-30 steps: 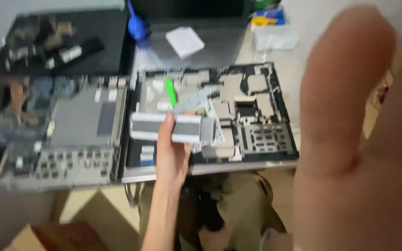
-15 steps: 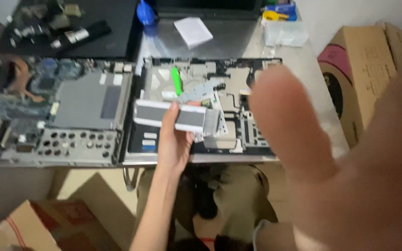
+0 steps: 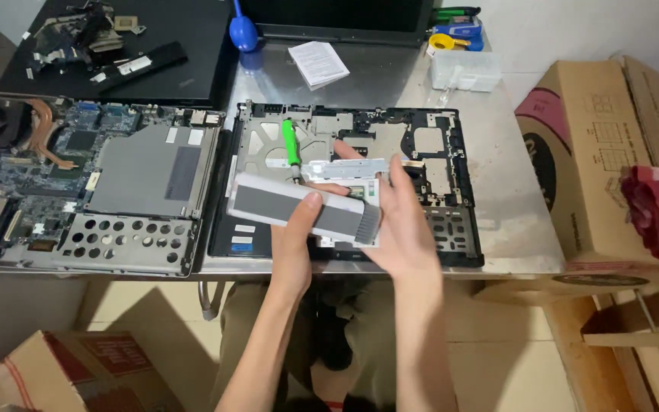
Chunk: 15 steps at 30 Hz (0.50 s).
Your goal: Cleaning laptop parts and reassembling components using a screwdriver.
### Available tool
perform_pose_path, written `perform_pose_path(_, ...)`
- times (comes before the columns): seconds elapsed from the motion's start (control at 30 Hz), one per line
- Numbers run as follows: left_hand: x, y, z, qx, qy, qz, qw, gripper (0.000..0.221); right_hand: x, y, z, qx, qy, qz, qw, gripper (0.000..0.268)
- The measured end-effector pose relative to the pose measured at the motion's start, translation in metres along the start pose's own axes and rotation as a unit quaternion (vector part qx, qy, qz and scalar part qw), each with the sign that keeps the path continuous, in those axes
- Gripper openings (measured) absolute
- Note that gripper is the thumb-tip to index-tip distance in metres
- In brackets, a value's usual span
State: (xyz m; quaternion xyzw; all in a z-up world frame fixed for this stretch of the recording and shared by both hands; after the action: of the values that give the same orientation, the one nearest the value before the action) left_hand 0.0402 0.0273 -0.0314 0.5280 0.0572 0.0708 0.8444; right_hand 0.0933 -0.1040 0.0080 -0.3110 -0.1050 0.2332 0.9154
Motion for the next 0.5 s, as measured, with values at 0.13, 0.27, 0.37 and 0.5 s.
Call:
perform_pose_path(0.13, -0.004, 0.026, 0.020, 0.055, 0.029, 0.057, 0.996, 0.036, 0.001, 0.006, -0.020, 0.089, -0.075, 0.018, 0.993, 0.070)
perform_pose_path(0.27, -0.008, 0.044, 0.028, 0.291, 0.135, 0.305, 0.897, 0.025, -0.001, 0.000, -0.014, 0.030, -0.019, -0.001, 0.999, 0.076)
perform_pose_path(0.37, -0.006, 0.064, 0.045, 0.380, 0.204, 0.349, 0.832, 0.025, -0.003, 0.000, -0.018, 0.074, -0.062, -0.059, 0.994, 0.085)
perform_pose_path(0.5, -0.005, 0.071, 0.068, 0.371, 0.130, 0.261, 0.882, 0.037, 0.000, 0.002, -0.021, 0.041, 0.006, -0.124, 0.991, 0.091)
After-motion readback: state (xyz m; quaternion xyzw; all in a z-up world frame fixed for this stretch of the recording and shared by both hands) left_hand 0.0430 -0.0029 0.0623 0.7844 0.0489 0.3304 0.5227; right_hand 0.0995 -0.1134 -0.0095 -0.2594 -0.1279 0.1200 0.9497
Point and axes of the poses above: each hand's wrist, its own x-axis towards the middle knuckle, its own z-axis out of the palm, y = z × x, the point moved 1 cm from there along x, towards the middle knuckle, and after that the axes turned 11 degrees about -z, right-handed, at the moved point
